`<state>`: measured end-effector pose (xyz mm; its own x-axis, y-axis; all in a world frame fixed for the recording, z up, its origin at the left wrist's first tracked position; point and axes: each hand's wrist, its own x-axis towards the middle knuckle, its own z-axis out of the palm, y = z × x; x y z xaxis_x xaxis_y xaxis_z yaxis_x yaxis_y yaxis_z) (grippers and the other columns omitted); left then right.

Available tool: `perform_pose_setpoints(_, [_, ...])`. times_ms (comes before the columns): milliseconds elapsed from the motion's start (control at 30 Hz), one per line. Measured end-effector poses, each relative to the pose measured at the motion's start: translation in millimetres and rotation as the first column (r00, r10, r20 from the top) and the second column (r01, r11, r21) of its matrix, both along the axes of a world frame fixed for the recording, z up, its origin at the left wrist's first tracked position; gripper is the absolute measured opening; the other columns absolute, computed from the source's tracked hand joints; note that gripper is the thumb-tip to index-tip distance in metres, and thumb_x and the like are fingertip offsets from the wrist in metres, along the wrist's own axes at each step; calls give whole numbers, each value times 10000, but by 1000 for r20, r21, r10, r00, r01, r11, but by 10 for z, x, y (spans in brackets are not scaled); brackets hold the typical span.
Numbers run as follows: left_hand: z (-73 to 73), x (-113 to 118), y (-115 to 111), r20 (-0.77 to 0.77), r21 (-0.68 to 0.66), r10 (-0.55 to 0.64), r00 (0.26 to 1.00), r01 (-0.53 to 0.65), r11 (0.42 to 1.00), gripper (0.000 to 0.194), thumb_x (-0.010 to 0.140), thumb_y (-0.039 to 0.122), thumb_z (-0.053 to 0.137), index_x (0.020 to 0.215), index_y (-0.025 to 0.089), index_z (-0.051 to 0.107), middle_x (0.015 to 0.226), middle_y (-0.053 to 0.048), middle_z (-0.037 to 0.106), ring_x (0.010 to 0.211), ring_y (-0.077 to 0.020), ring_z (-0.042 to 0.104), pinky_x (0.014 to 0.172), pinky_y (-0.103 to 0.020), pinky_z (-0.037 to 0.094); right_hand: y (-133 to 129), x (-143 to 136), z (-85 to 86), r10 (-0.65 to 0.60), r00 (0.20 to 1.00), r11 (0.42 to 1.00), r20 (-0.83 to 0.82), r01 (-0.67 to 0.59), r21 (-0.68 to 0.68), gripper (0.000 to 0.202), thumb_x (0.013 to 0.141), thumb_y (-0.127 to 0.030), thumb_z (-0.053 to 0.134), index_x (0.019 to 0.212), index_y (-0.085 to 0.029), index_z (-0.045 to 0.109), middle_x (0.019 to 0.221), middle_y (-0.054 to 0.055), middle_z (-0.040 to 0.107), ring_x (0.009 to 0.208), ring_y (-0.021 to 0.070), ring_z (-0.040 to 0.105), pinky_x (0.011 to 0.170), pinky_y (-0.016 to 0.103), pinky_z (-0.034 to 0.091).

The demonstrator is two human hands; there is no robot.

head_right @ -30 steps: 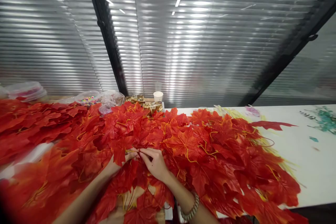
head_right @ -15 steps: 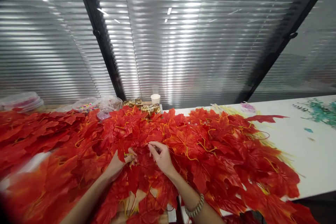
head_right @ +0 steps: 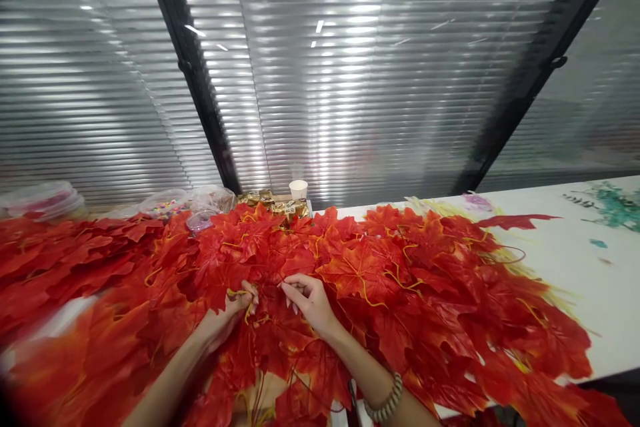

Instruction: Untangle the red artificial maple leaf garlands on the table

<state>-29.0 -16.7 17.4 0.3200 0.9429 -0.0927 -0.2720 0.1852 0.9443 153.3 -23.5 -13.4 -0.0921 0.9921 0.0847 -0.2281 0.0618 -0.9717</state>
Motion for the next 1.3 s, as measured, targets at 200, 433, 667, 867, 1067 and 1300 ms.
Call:
perform_pose_setpoints(200, [-36, 0, 6, 80, -82, -83, 993, 89, 993, 333, 630, 425, 767, 688, 131, 622, 598, -3, 621, 457, -82, 519, 497, -199, 413, 46, 51, -9, -16, 990, 1000, -139, 17, 12, 286, 743, -403, 678, 785, -127, 620, 520, -29, 499, 432, 52, 396, 413, 174, 279])
perform_pose_setpoints(433, [-96, -89, -46, 103, -29, -366, 925, 370, 928, 371, 675, 482, 713, 778, 137, 626, 522, 0, 622, 285, -81, 490, 307, -163, 341, 53, 86, 39, 167, 901, 978, -401, -203, -49, 258, 753, -366, 690, 798, -136, 580, 528, -52, 457, 410, 27, 323, 431, 181, 229])
perform_pose_setpoints(667, [388, 67, -262, -68, -87, -438, 896, 432, 898, 411, 713, 536, 644, 724, 128, 598, 502, -24, 629, 279, -81, 464, 314, -171, 315, 43, 33, 6, 169, 964, 984, -206, -177, -24, 269, 762, -388, 671, 816, -133, 605, 553, -33, 487, 458, 54, 387, 434, 181, 257])
perform_pose_setpoints(867, [997, 109, -574, -443, 28, -197, 875, 233, 972, 402, 792, 524, 541, 612, 167, 501, 413, 28, 545, 278, -96, 455, 308, -186, 331, 81, -25, -34, 68, 946, 993, -316, -93, -66, 342, 730, -479, 668, 782, -168, 534, 569, -48, 475, 453, 57, 365, 437, 181, 275])
perform_pose_setpoints(1067, [1331, -192, -780, -680, 443, 248, 690, 117, 889, 433, 825, 468, 487, 500, 182, 481, 396, 14, 530, 353, -110, 505, 390, -192, 352, 55, -36, -25, 68, 929, 996, -365, -82, -23, 329, 758, -454, 655, 779, -163, 502, 588, -44, 482, 439, 46, 331, 424, 179, 255])
perform_pose_setpoints(1300, [998, -532, -230, -764, 517, 396, 509, 117, 848, 397, 823, 468, 458, 529, 208, 398, 407, 39, 449, 390, -122, 424, 462, -223, 307, 32, -5, 23, 161, 900, 983, -404, -184, -20, 297, 765, -409, 664, 805, -155, 515, 542, -49, 487, 403, 43, 336, 399, 180, 211])
